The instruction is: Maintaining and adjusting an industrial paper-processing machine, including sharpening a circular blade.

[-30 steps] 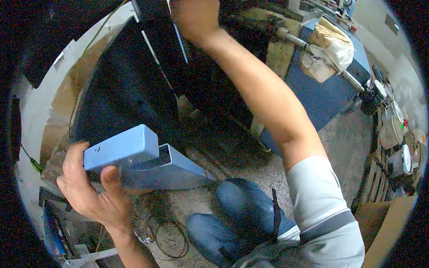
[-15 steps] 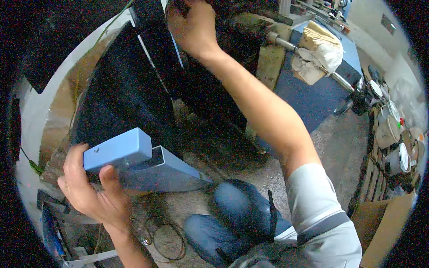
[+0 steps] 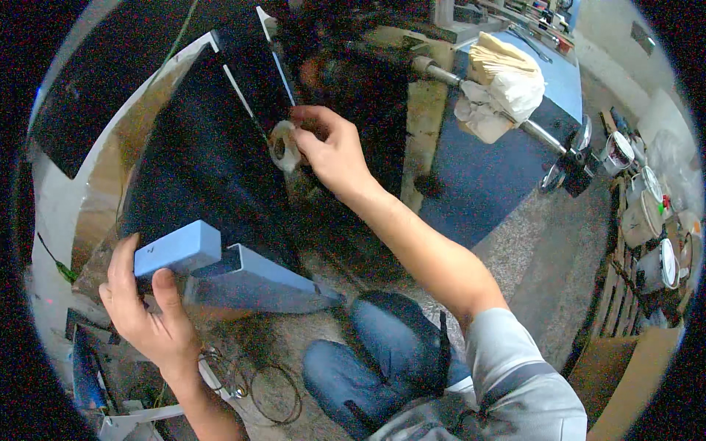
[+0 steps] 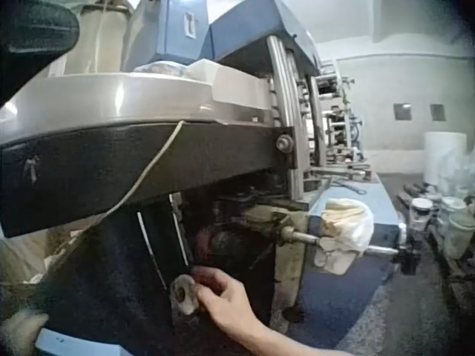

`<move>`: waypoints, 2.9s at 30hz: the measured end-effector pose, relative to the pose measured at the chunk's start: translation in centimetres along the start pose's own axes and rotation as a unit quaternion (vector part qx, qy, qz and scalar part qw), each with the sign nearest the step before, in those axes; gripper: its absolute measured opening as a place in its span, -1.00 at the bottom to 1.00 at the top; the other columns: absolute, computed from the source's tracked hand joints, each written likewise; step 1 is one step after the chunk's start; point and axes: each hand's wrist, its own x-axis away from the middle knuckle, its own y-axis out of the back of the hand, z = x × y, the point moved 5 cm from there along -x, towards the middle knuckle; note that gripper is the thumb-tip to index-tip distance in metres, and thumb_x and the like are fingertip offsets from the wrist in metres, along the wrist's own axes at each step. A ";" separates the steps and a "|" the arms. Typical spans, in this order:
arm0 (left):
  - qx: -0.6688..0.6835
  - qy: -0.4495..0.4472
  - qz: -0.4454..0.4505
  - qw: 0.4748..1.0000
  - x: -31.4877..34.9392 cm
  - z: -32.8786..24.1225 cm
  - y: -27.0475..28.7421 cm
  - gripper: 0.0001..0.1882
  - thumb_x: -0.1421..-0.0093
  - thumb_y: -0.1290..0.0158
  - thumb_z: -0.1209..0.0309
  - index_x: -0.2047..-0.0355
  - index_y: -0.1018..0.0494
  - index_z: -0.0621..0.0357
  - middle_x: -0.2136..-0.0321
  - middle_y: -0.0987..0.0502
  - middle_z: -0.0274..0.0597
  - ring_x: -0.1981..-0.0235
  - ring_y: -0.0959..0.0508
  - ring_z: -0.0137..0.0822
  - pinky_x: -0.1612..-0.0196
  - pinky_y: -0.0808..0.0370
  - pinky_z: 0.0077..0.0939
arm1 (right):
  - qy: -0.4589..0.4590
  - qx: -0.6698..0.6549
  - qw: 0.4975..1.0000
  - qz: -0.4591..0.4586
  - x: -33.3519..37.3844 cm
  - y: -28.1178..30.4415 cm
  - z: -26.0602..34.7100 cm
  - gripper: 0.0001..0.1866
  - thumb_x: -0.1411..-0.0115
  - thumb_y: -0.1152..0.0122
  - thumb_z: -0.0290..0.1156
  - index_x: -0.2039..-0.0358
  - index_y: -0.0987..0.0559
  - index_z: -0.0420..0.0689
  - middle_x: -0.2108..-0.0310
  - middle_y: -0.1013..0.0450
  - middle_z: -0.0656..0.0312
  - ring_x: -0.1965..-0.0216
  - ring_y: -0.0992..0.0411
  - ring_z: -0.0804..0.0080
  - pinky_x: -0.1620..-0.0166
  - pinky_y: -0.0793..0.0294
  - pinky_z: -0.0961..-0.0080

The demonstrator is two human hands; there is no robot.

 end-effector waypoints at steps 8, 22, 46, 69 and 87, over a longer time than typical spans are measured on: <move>0.050 0.064 -0.019 0.997 0.7 -5.3 2.7 -0.44 -0.43 0.04 0.20 -0.27 -0.36 0.40 -0.24 -0.43 0.16 -0.30 -0.37 0.00 -0.27 -0.30 -0.15 | -0.043 -0.074 0.996 0.000 1.5 3.1 -0.6 -0.58 -0.27 -0.29 -0.48 -0.12 -0.53 -0.32 0.03 -0.58 0.08 0.03 -0.54 0.40 -0.06 -0.54 0.44; 0.671 0.483 0.154 0.541 1.7 -13.4 -17.5 -0.17 -0.50 0.26 -0.19 -0.42 -0.07 0.33 -0.25 -0.38 0.14 -0.15 -0.50 -0.15 -0.04 -0.54 -0.33 | 0.263 0.095 0.960 -0.019 6.3 4.9 0.9 -0.61 -0.18 -0.27 -0.64 -0.04 -0.57 -0.19 0.00 -0.58 0.07 0.14 -0.55 0.21 0.11 -0.53 0.35; 0.495 0.301 0.180 0.795 -5.6 -13.5 -19.3 -0.57 -0.54 0.16 0.25 -0.13 -0.43 0.40 0.05 -0.60 0.04 0.04 -0.61 -0.23 -0.05 -0.51 -0.35 | 0.234 0.143 0.961 0.046 2.0 5.3 1.1 -0.24 -0.04 -0.49 -0.36 -0.25 -0.43 -0.28 -0.27 -0.37 -0.19 -0.31 -0.36 -0.12 -0.31 -0.38 0.15; 0.004 -0.116 0.236 0.965 -8.9 -8.4 -3.3 -0.59 -0.19 -0.16 0.35 0.00 -0.57 0.35 0.34 -0.62 0.04 0.37 -0.56 0.00 0.21 -0.47 -0.25 | 0.347 0.157 0.898 -0.220 -9.6 -4.0 3.1 -0.19 0.00 -0.57 -0.29 -0.23 -0.39 -0.23 -0.26 -0.19 -0.22 -0.20 -0.31 -0.30 -0.20 -0.40 0.00; 0.128 -0.010 0.195 0.972 -7.0 -7.1 -2.7 -0.80 -0.23 -0.18 0.38 0.25 -0.59 0.31 0.35 -0.64 0.04 0.37 -0.62 -0.02 0.21 -0.49 -0.30 | 0.452 0.668 0.509 -0.301 -10.9 -2.6 8.8 -0.53 -0.18 -0.34 -0.18 -0.02 -0.58 -0.21 0.08 -0.45 -0.21 0.04 -0.36 -0.26 -0.01 -0.34 -0.13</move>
